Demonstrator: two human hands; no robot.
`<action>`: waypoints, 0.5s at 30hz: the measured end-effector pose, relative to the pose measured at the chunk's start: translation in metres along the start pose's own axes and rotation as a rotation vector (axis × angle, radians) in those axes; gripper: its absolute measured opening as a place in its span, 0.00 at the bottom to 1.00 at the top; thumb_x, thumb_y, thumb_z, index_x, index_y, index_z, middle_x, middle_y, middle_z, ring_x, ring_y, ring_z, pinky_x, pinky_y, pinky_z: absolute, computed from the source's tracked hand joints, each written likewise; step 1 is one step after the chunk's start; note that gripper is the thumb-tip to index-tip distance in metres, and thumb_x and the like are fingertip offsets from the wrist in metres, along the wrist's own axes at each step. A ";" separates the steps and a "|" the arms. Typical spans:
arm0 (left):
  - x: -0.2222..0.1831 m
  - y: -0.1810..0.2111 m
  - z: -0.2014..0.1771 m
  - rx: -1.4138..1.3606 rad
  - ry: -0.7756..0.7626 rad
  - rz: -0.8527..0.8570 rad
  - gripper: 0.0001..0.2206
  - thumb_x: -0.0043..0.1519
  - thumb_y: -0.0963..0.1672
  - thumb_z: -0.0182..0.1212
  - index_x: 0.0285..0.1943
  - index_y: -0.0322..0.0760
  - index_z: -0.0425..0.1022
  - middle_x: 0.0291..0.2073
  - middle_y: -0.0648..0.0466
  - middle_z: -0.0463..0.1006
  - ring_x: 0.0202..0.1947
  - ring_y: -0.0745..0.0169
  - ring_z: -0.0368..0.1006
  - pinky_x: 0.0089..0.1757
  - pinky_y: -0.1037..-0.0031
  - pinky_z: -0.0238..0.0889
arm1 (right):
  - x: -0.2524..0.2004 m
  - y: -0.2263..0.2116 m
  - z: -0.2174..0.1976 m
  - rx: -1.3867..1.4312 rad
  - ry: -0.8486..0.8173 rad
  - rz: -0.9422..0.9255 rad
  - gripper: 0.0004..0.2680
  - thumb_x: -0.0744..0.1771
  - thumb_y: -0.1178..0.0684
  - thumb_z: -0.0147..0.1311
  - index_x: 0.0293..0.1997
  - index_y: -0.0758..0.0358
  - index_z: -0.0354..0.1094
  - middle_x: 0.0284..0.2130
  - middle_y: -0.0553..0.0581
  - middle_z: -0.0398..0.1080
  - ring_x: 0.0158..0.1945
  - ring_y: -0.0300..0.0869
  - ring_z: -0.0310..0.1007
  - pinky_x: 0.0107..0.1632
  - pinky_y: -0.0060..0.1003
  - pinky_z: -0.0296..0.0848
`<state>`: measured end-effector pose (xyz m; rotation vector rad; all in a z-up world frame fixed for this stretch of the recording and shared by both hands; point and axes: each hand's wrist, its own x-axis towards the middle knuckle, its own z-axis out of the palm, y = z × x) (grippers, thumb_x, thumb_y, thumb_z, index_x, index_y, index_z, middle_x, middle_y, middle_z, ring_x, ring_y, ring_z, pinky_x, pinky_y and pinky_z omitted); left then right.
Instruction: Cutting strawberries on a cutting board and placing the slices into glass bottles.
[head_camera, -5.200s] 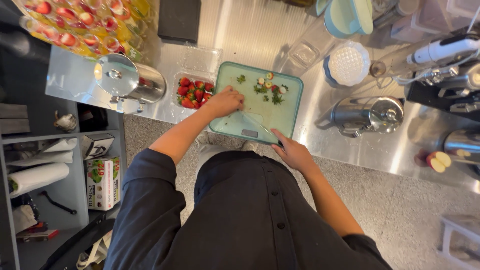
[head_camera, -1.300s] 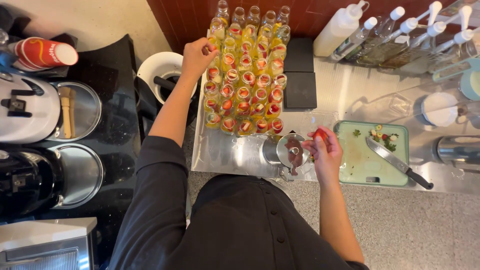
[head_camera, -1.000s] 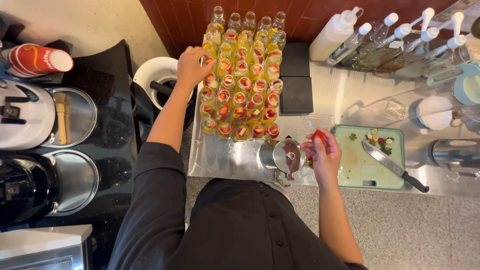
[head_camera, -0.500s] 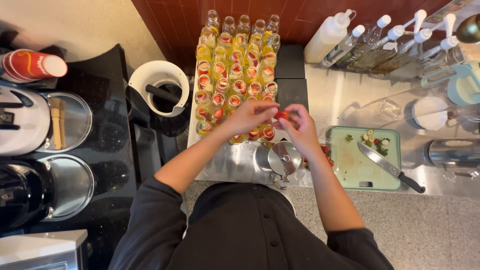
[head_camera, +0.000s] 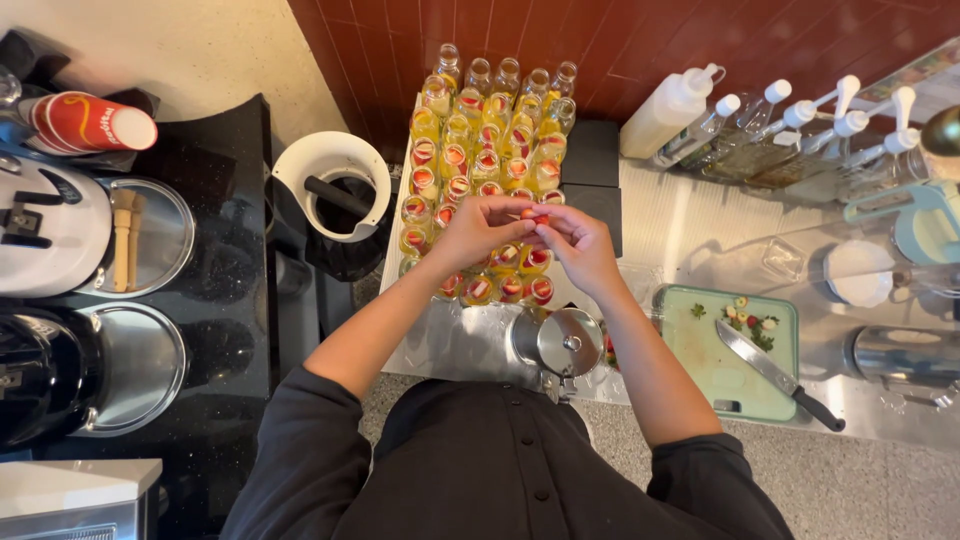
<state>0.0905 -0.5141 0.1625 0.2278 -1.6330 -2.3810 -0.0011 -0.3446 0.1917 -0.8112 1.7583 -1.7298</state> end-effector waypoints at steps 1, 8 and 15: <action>0.003 0.001 -0.004 0.001 0.002 0.002 0.17 0.59 0.37 0.73 0.57 0.26 0.78 0.47 0.40 0.82 0.41 0.58 0.82 0.40 0.65 0.81 | 0.003 -0.002 0.000 0.001 -0.002 -0.002 0.12 0.69 0.63 0.55 0.59 0.65 0.70 0.45 0.68 0.77 0.42 0.46 0.81 0.44 0.41 0.83; 0.050 0.017 -0.036 0.248 0.072 0.137 0.12 0.61 0.40 0.72 0.52 0.31 0.81 0.39 0.46 0.82 0.38 0.58 0.82 0.38 0.70 0.79 | 0.047 0.009 -0.032 0.021 0.162 -0.044 0.11 0.68 0.61 0.58 0.55 0.65 0.64 0.45 0.64 0.77 0.42 0.40 0.78 0.45 0.33 0.82; 0.142 -0.008 -0.074 0.941 0.116 0.208 0.06 0.58 0.46 0.70 0.42 0.51 0.82 0.33 0.63 0.85 0.33 0.67 0.83 0.38 0.74 0.75 | 0.126 0.079 -0.085 -0.173 0.327 -0.138 0.08 0.67 0.64 0.61 0.50 0.67 0.69 0.43 0.68 0.75 0.39 0.43 0.80 0.43 0.34 0.82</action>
